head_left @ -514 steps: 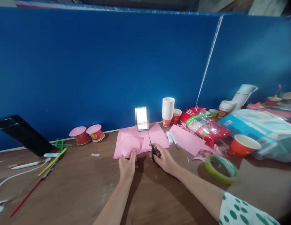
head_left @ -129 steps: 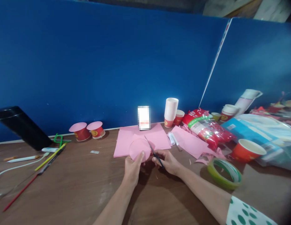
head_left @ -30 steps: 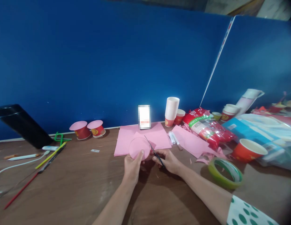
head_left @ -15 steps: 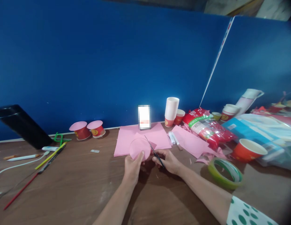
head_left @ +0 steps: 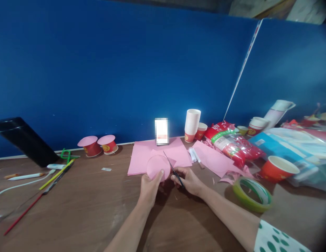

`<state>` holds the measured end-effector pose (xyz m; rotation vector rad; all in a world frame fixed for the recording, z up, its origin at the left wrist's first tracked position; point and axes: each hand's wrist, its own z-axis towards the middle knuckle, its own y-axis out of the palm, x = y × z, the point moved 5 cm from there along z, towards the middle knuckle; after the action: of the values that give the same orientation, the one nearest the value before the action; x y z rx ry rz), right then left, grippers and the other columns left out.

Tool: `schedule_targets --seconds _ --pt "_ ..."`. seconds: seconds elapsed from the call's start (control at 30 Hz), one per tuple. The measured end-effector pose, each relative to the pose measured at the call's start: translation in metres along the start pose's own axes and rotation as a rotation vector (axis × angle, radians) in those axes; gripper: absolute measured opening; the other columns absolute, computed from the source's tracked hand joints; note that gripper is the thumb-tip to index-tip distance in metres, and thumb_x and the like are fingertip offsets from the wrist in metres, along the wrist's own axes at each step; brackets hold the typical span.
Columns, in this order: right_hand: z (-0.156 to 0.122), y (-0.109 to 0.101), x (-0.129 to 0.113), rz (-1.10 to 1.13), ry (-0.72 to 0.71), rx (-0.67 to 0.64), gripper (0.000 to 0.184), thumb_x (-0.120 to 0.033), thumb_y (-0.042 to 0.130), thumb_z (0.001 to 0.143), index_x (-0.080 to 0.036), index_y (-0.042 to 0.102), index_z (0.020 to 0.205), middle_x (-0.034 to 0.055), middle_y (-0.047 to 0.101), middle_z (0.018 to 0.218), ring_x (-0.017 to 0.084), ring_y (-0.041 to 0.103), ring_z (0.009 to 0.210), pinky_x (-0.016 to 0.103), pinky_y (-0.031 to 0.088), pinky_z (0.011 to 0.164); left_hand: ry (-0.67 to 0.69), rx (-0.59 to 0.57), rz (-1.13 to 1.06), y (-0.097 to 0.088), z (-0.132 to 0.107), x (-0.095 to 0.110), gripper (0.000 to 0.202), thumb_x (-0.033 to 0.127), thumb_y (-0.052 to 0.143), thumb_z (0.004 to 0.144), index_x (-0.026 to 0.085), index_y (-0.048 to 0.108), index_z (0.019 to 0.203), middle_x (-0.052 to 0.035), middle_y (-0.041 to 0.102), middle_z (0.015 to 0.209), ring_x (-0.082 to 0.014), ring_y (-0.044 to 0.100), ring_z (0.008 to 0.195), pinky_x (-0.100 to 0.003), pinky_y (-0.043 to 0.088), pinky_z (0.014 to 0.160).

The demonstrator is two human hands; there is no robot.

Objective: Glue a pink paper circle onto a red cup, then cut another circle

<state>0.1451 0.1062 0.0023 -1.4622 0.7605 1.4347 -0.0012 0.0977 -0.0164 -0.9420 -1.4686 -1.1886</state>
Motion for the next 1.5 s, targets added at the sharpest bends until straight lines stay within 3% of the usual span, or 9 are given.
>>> schedule_targets --seconds 0.43,0.57,0.67,0.83,1.0,1.1,1.33,1.5 --pt "0.000 0.001 0.000 0.069 -0.009 0.001 0.022 -0.036 0.058 0.073 -0.014 0.057 0.076 -0.0043 0.048 0.053 0.007 0.043 0.045 0.018 0.034 0.043 -0.041 -0.044 0.086 0.002 -0.003 0.005 0.034 0.040 0.065 0.059 0.007 0.061 0.064 -0.0022 0.055 0.044 -0.0111 0.048 0.037 -0.022 0.040 0.036" --pt "0.001 0.001 0.006 0.145 0.057 0.026 0.027 -0.039 0.057 0.072 -0.015 0.057 0.086 -0.0053 0.046 0.051 0.006 0.040 0.040 0.017 0.032 0.037 -0.047 -0.025 0.067 -0.001 -0.002 0.000 0.035 0.042 0.066 0.058 0.007 0.061 0.065 -0.0014 0.054 0.045 -0.0102 0.047 0.036 -0.021 0.039 0.035" --pt "0.003 -0.002 0.012 0.200 0.107 0.082 0.033 -0.041 0.057 0.071 -0.016 0.055 0.094 -0.0046 0.048 0.053 0.007 0.042 0.038 0.016 0.030 0.033 -0.039 0.002 0.078 -0.002 -0.001 -0.003 0.036 0.042 0.065 0.059 0.007 0.062 0.066 -0.0016 0.054 0.045 -0.0096 0.046 0.036 -0.020 0.038 0.034" --pt "0.007 -0.016 0.016 0.180 0.068 0.261 0.038 -0.040 0.057 0.070 -0.021 0.043 0.099 -0.0053 0.053 0.054 0.010 0.047 0.041 0.015 0.028 0.032 0.053 0.059 -0.005 -0.004 0.002 0.005 0.036 0.033 0.068 0.059 0.008 0.062 0.084 -0.0055 0.063 0.064 -0.0105 0.054 0.047 -0.021 0.045 0.044" --pt "0.004 -0.034 0.010 -0.072 -0.090 0.507 0.025 -0.034 0.060 0.068 -0.020 0.040 0.066 -0.0069 0.043 0.050 0.008 0.040 0.044 0.018 0.030 0.039 -0.028 0.098 -0.226 -0.008 0.007 0.006 0.036 0.027 0.071 0.056 0.008 0.061 0.084 -0.0056 0.063 0.068 -0.0110 0.056 0.050 -0.023 0.049 0.049" --pt "0.002 -0.037 0.005 -0.209 -0.131 0.573 0.025 -0.031 0.060 0.069 -0.019 0.040 0.060 -0.0061 0.040 0.052 0.009 0.039 0.049 0.020 0.032 0.046 -0.065 0.090 -0.372 -0.009 0.008 0.005 0.035 0.022 0.073 0.054 0.011 0.060 0.085 -0.0057 0.064 0.077 -0.0119 0.059 0.058 -0.025 0.051 0.055" --pt "0.005 -0.027 0.008 -0.136 -0.134 0.489 0.013 -0.029 0.054 0.073 -0.018 0.046 0.072 -0.0016 0.050 0.064 0.012 0.048 0.058 0.023 0.039 0.054 -0.065 0.051 -0.435 -0.012 0.011 0.002 0.021 0.018 0.072 0.054 0.012 0.058 0.069 0.0010 0.060 0.064 -0.0076 0.055 0.053 -0.017 0.047 0.047" --pt "0.008 -0.026 0.011 -0.036 -0.123 0.455 0.016 -0.028 0.057 0.070 -0.018 0.046 0.075 -0.0023 0.050 0.064 0.012 0.048 0.058 0.021 0.038 0.052 -0.067 0.061 -0.408 -0.014 0.010 0.001 0.023 0.018 0.073 0.053 0.011 0.059 0.071 0.0014 0.058 0.062 -0.0056 0.051 0.048 -0.015 0.044 0.042"
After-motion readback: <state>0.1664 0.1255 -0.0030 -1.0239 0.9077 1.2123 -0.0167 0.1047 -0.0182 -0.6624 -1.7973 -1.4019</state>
